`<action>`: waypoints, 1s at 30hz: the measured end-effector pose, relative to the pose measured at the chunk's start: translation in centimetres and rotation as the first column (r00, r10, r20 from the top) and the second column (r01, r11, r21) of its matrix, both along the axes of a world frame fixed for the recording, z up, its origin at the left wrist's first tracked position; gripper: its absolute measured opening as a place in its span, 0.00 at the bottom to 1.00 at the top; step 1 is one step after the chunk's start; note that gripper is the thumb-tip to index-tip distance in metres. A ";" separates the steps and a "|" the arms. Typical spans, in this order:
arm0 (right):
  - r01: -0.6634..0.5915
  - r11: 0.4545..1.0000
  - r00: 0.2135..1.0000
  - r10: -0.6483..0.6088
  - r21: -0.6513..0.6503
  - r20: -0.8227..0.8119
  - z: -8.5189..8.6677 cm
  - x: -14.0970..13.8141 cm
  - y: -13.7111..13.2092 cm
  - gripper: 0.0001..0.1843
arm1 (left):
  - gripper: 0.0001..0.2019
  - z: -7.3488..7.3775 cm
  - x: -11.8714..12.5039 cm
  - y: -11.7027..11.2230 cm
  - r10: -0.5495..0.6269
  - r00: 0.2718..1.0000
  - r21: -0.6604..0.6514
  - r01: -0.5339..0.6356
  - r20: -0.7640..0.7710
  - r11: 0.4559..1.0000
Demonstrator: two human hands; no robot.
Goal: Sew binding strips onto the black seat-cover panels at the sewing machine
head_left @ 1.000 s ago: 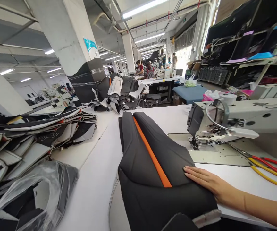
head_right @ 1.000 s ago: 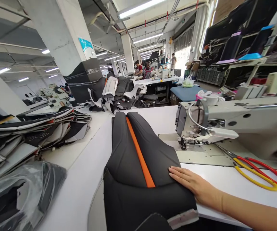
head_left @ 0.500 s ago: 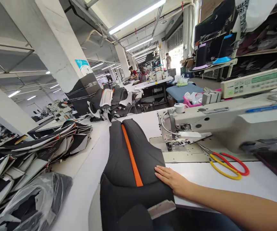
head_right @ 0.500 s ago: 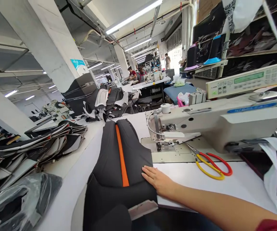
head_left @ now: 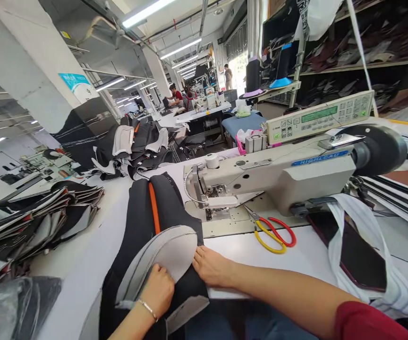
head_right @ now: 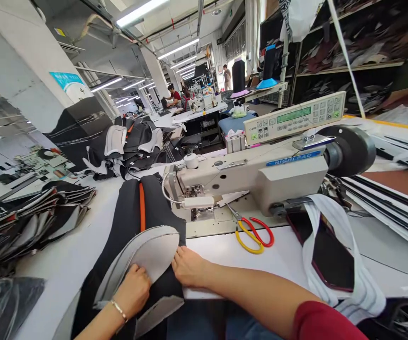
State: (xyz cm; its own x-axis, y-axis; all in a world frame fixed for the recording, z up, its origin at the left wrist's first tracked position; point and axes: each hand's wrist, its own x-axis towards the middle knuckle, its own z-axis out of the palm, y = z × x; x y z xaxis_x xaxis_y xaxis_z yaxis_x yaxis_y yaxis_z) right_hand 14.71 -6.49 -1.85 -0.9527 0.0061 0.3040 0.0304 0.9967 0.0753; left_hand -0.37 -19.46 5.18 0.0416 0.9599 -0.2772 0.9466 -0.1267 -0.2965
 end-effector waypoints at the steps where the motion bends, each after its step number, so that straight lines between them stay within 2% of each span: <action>1: -0.002 1.000 1.000 0.002 0.007 -0.002 0.1 0.2 0.1 0.14 | 0.11 -0.1 1.0 1.0 -0.022 1.000 -0.052 0.022 0.002 0.998; 2: -0.006 1.000 1.000 0.006 0.015 -0.010 0.2 0.4 0.2 0.15 | 0.10 0.0 2.0 1.8 -0.024 1.000 -0.048 0.025 0.015 0.999; 4: -0.001 1.000 0.999 0.001 0.015 -0.050 0.2 0.7 0.3 0.16 | 0.11 0.8 3.4 3.3 -0.021 0.999 0.071 0.017 0.047 0.997; 6: -0.003 1.000 0.998 0.003 -0.006 -0.068 0.0 0.9 0.5 0.15 | 0.16 1.6 4.1 4.9 -0.056 0.996 0.234 0.039 0.065 0.972; 8: -0.015 0.999 0.998 0.013 -0.034 -0.062 -0.2 1.1 0.6 0.13 | 0.24 2.0 4.3 7.1 -0.097 0.994 0.339 0.072 0.055 0.938; 10: -0.016 0.998 0.998 0.012 -0.053 -0.069 -0.4 1.2 0.7 0.14 | 0.28 1.3 3.8 9.2 -0.118 0.991 0.359 0.088 0.062 0.929; 12: -0.002 0.998 0.996 -0.004 -0.060 -0.087 -0.6 1.2 0.8 0.16 | 0.26 0.0 3.2 10.5 -0.120 0.990 0.318 0.090 0.076 0.944; 15: 0.006 0.998 0.996 -0.012 -0.067 -0.088 -0.8 1.2 0.7 0.15 | 0.21 -2.2 2.3 10.6 -0.103 0.991 0.227 0.083 0.080 0.970; 17: 0.010 0.997 0.996 -0.016 -0.076 -0.084 -0.8 1.2 0.7 0.13 | 0.21 -3.0 1.9 9.9 -0.068 0.994 0.172 0.052 0.091 0.984; 20: 0.013 0.992 0.996 -0.024 -0.122 -0.091 -0.6 1.2 0.9 0.11 | 0.24 -2.8 1.4 9.1 -0.021 0.987 0.078 0.008 0.159 0.997; 24: -0.008 0.975 0.995 -0.014 -0.220 -0.095 -0.4 1.4 1.5 0.08 | 0.31 -2.1 1.0 9.3 0.039 0.961 -0.034 -0.031 0.275 0.999; 26: -0.019 0.973 0.996 -0.002 -0.231 -0.092 -0.6 1.4 1.7 0.07 | 0.30 -2.4 0.9 9.5 0.051 0.949 -0.008 -0.051 0.312 0.999; 28: -0.020 0.976 0.995 -0.002 -0.218 -0.103 -0.9 1.3 1.8 0.08 | 0.26 -3.4 0.7 9.8 0.051 0.941 0.084 -0.084 0.335 0.993; 30: 0.006 0.978 0.992 -0.031 -0.208 -0.119 -1.3 1.1 1.9 0.15 | 0.21 -4.7 0.3 10.0 0.057 0.929 0.212 -0.142 0.366 0.967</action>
State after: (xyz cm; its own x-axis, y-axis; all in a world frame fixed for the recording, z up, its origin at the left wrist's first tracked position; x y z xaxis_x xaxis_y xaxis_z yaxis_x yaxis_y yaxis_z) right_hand 15.84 -4.60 -3.18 -0.9080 0.0982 0.4074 0.0453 0.9895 -0.1374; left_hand -0.10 -9.45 0.52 -0.0033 0.9995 -0.0329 0.9987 0.0050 0.0505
